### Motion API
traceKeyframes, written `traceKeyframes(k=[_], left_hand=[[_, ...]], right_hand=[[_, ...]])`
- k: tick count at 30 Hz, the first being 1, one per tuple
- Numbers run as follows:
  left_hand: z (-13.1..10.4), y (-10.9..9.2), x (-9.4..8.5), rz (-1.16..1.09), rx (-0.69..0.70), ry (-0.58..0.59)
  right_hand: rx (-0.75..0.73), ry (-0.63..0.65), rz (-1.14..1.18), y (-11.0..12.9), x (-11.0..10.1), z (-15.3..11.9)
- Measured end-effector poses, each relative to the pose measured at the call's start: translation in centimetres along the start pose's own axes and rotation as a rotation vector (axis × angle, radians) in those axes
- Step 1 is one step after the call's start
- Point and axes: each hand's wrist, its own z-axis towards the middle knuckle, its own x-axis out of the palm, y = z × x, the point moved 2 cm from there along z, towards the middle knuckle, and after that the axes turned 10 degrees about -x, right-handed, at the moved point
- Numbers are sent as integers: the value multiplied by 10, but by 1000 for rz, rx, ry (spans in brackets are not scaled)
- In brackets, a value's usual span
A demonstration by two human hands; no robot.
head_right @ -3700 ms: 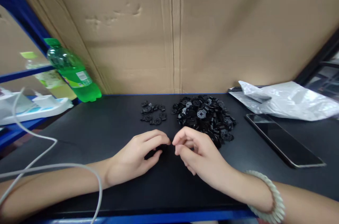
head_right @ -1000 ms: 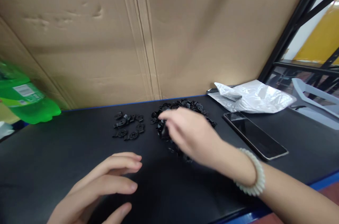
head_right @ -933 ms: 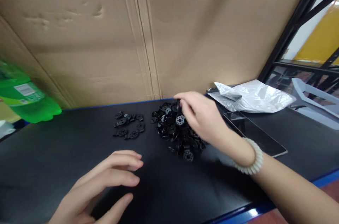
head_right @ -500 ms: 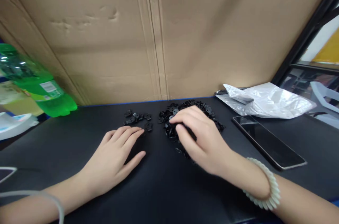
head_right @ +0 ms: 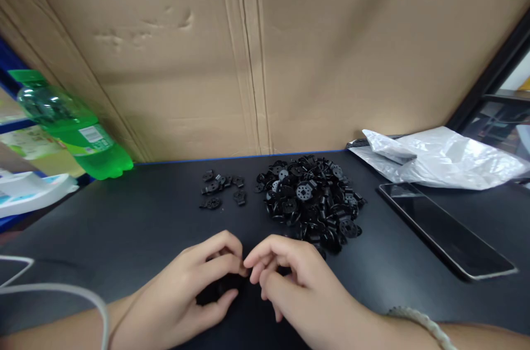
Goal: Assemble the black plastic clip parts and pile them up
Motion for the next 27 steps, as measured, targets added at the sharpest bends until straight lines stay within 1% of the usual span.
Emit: traceKeyframes(k=[2,4,6,8,11,13,17,20,22,27], left_hand=[[0,0,-1,-80,-2,-27],[-2,-3,-2,-170,16,-104],[-5,-9,-4,-251,46,-213],[-7,-15,-4,-300,74,-282],[-8,-20,0,-339,102,-279],[-7,-20,3,-349,76,-264],[-6,-17,6,-416,11,-245],[-6,-15,6,-462,-6,-242],[-6,-16,5,-473,8,-254],[-6,-19,4,-493,38,-245]], right_hand=[[47,-12,106,-8,1,2],[78,-8,181,-11,3,2],[118,30,265,-10,6,2],[169,106,342,-8,10,1],[201,214,362,-8,16,0],[175,235,323,-10,17,1],[187,227,320,-11,17,2],[205,221,363,-10,16,1],[209,234,362,-9,16,0],[183,273,208,-9,17,-2]])
